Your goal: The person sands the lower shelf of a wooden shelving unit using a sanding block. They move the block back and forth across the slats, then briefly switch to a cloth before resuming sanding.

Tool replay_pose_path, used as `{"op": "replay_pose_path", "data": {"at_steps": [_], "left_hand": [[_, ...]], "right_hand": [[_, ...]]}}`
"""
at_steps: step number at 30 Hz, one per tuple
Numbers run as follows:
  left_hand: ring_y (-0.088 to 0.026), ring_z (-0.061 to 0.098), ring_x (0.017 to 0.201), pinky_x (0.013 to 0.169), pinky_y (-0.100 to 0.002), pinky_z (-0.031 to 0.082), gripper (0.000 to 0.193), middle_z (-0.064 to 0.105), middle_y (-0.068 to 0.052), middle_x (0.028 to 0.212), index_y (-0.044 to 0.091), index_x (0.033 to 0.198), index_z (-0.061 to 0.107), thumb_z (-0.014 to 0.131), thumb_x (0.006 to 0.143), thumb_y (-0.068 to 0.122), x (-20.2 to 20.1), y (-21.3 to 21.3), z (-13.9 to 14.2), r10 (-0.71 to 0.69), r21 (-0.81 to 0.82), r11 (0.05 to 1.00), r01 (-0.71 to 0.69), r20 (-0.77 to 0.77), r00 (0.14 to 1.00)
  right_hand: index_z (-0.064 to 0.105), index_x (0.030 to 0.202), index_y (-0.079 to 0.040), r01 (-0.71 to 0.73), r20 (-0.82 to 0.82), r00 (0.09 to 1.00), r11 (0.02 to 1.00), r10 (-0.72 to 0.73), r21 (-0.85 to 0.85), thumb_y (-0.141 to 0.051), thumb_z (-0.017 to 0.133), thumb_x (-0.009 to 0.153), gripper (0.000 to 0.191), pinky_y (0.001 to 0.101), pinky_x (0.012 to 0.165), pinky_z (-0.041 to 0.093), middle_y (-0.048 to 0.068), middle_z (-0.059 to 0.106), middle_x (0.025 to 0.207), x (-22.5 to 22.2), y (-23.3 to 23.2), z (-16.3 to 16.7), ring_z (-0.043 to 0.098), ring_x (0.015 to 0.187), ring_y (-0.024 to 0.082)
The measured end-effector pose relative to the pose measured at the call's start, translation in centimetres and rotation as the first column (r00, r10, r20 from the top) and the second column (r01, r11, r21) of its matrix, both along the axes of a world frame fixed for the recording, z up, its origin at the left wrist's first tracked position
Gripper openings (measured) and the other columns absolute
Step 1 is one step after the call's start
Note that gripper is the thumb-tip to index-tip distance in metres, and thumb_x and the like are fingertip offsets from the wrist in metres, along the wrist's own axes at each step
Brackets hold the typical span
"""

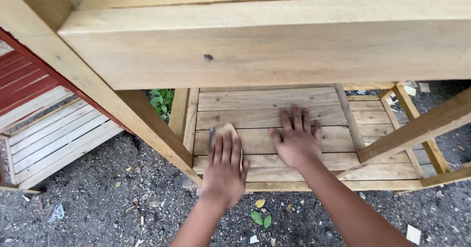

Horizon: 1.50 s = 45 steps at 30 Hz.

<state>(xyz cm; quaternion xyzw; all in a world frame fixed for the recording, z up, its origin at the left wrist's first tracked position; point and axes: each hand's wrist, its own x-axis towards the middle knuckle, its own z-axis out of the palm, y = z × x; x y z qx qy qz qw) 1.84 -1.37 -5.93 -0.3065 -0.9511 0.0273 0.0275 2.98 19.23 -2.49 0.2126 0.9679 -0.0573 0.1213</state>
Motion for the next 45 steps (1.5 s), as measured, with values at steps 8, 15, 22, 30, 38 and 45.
{"op": "replay_pose_path", "data": {"at_steps": [8,15,22,30,38,45], "left_hand": [[-0.037,-0.007,0.155,0.125,-0.044,-0.004,0.076,-0.007,-0.018,0.169,0.002,0.161,-0.002,0.011,0.103,0.05,-9.9,3.3,0.8,0.268,-0.006,0.962,-0.274,0.224,0.937],[-0.034,-0.007,0.157,0.127,-0.045,-0.001,0.074,-0.004,-0.013,0.171,0.005,0.163,0.001,0.017,0.103,0.046,-14.9,4.6,1.5,0.327,0.028,0.938,-0.345,0.253,0.91],[-0.036,-0.007,0.155,0.124,-0.048,-0.008,0.071,-0.007,-0.017,0.17,0.004,0.159,-0.001,0.012,0.103,0.047,-1.0,-0.4,1.1,0.185,-0.17,0.975,-0.146,0.248,0.951],[-0.04,-0.004,0.156,0.126,-0.049,-0.001,0.075,-0.004,-0.021,0.17,0.003,0.162,0.006,0.017,0.104,0.049,-10.6,2.6,-0.1,0.302,0.028,0.948,-0.317,0.229,0.925],[-0.038,-0.005,0.155,0.124,-0.046,0.0,0.075,-0.004,-0.021,0.169,0.0,0.161,0.003,0.012,0.104,0.047,-12.1,3.3,0.5,0.267,0.027,0.961,-0.277,0.183,0.946],[-0.038,0.001,0.153,0.124,-0.047,0.0,0.07,0.002,-0.022,0.165,0.002,0.157,0.008,0.013,0.103,0.046,0.0,-1.7,-2.3,0.101,0.143,0.986,-0.088,-0.088,0.991]], "right_hand": [[0.004,0.163,-0.029,0.009,0.024,1.0,1.0,-0.009,0.022,-0.064,0.014,0.098,0.074,0.0527,0.124,0.001,0.004,-0.006,0.171,0.2,-0.1,0.5,-0.004,0.156,0.028],[0.006,0.163,-0.029,0.004,0.005,1.0,1.0,-0.004,0.005,-0.064,0.017,0.099,0.074,0.0528,0.124,0.0,0.004,-0.005,0.171,0.4,0.1,0.7,-0.003,0.156,0.028],[0.008,0.163,-0.029,0.011,-0.022,1.0,1.0,-0.01,0.023,-0.064,0.018,0.098,0.074,0.0517,0.124,0.002,0.003,-0.004,0.171,-0.2,0.3,-0.4,-0.002,0.156,0.027],[0.005,0.163,-0.03,0.011,0.006,1.0,1.0,-0.011,0.021,-0.063,0.017,0.098,0.074,0.0517,0.124,0.001,0.003,-0.006,0.171,-0.3,0.2,0.3,-0.003,0.156,0.028],[0.002,0.163,-0.026,-0.011,0.043,0.999,1.0,0.011,0.008,-0.066,0.014,0.098,0.077,0.053,0.123,0.0,0.006,-0.009,0.17,-0.1,0.2,1.0,-0.006,0.156,0.03],[0.004,0.163,-0.027,-0.013,-0.01,1.0,1.0,0.013,0.022,-0.068,0.015,0.097,0.078,0.0543,0.124,0.002,0.005,-0.006,0.171,-0.8,0.5,-0.3,-0.002,0.156,0.03]]}}
